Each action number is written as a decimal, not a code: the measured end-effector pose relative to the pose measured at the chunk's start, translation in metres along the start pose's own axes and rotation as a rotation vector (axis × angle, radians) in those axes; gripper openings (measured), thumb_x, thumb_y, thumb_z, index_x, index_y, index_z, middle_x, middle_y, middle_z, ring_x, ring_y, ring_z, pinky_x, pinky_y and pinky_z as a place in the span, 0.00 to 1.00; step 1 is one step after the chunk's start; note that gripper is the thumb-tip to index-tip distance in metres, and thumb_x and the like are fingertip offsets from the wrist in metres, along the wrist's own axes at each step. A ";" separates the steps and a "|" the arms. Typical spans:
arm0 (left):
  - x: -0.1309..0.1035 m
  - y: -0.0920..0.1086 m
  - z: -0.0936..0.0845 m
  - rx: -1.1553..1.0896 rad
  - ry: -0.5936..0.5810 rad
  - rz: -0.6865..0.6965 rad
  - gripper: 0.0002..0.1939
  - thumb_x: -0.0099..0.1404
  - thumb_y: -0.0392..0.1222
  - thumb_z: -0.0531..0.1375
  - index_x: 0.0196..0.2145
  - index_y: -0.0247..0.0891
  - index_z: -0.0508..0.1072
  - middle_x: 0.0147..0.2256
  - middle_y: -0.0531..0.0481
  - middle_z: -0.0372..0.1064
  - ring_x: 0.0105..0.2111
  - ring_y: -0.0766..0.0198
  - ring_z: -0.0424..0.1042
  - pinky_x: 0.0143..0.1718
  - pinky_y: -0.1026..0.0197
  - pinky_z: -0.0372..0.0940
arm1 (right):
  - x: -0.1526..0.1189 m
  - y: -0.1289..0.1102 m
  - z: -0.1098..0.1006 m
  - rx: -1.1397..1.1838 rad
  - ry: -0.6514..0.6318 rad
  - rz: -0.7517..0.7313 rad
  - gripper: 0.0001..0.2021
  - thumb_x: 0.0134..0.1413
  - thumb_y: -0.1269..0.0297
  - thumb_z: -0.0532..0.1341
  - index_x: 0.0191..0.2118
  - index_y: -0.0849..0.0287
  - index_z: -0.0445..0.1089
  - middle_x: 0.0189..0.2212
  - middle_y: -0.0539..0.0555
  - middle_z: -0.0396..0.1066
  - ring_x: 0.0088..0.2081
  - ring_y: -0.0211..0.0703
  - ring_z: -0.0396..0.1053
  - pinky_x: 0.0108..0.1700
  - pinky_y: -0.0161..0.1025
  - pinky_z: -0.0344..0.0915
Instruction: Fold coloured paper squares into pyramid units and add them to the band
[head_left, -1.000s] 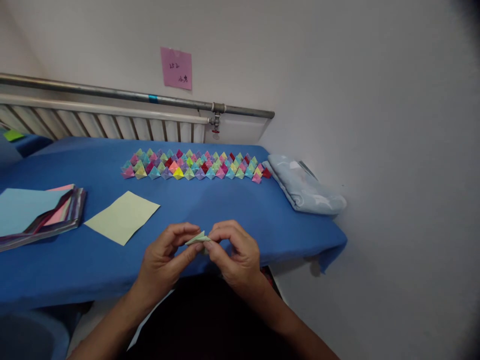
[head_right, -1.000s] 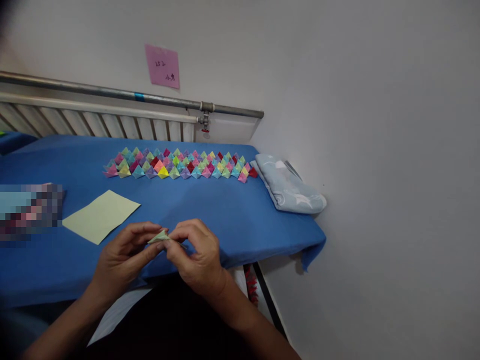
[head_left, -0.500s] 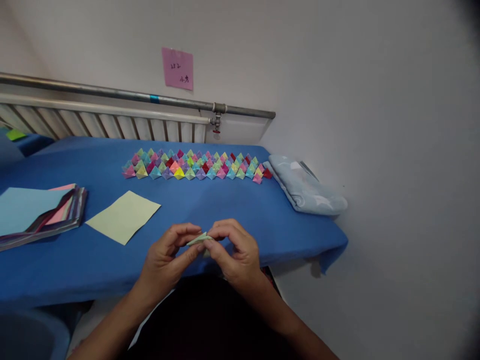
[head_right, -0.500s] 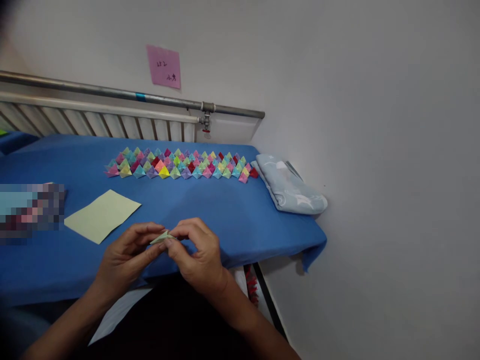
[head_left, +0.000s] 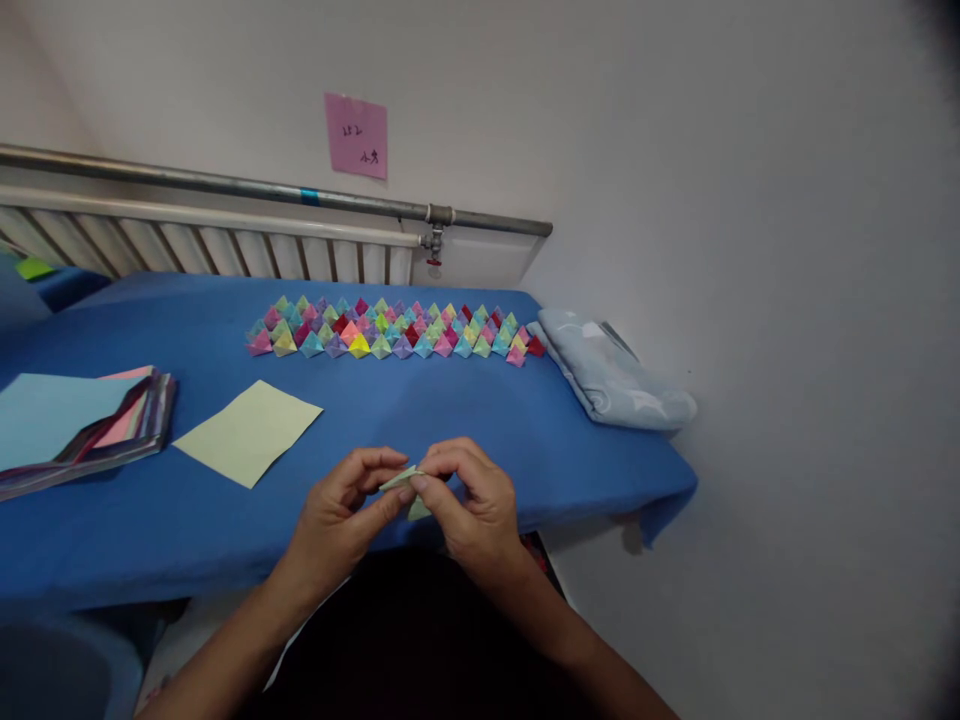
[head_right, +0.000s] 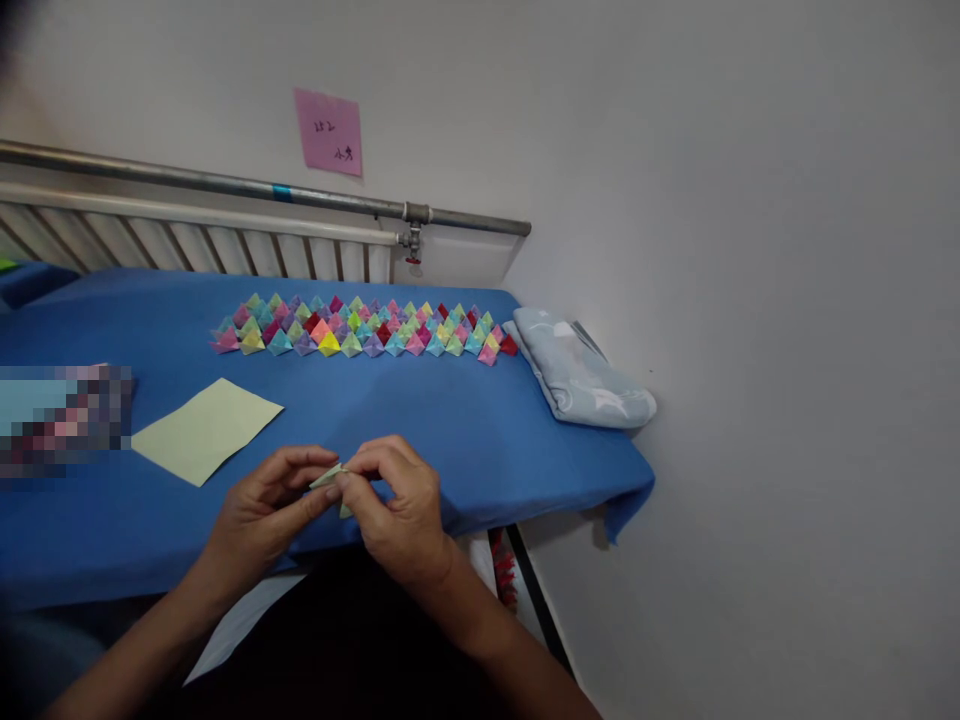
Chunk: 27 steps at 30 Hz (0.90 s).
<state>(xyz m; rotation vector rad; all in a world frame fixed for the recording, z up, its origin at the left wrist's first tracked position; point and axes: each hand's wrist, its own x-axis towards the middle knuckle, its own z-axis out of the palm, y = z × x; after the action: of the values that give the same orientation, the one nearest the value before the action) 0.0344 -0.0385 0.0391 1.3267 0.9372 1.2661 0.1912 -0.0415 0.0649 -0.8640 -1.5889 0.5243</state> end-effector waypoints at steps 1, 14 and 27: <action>0.001 0.001 0.000 -0.013 0.002 -0.016 0.16 0.58 0.47 0.68 0.41 0.40 0.72 0.31 0.53 0.79 0.33 0.64 0.78 0.37 0.63 0.72 | 0.000 0.001 0.000 0.007 -0.005 0.007 0.06 0.55 0.73 0.62 0.29 0.56 0.71 0.29 0.48 0.71 0.33 0.37 0.70 0.38 0.34 0.67; 0.008 0.015 0.009 -0.161 0.046 -0.338 0.24 0.47 0.48 0.73 0.39 0.38 0.72 0.25 0.57 0.75 0.25 0.69 0.70 0.30 0.66 0.64 | -0.001 0.016 -0.002 0.108 -0.042 0.306 0.05 0.56 0.64 0.60 0.32 0.57 0.72 0.31 0.50 0.72 0.34 0.38 0.68 0.39 0.36 0.64; 0.012 0.011 0.006 -0.138 0.068 -0.395 0.21 0.45 0.55 0.73 0.31 0.38 0.76 0.25 0.54 0.75 0.26 0.67 0.69 0.32 0.65 0.62 | -0.009 0.015 -0.009 0.031 -0.109 0.522 0.09 0.53 0.61 0.60 0.25 0.57 0.68 0.23 0.47 0.64 0.26 0.34 0.60 0.31 0.33 0.59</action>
<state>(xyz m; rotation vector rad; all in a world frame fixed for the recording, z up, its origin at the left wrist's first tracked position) 0.0411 -0.0294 0.0523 0.9388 1.0774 1.0518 0.2034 -0.0402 0.0502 -1.2510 -1.4420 0.9755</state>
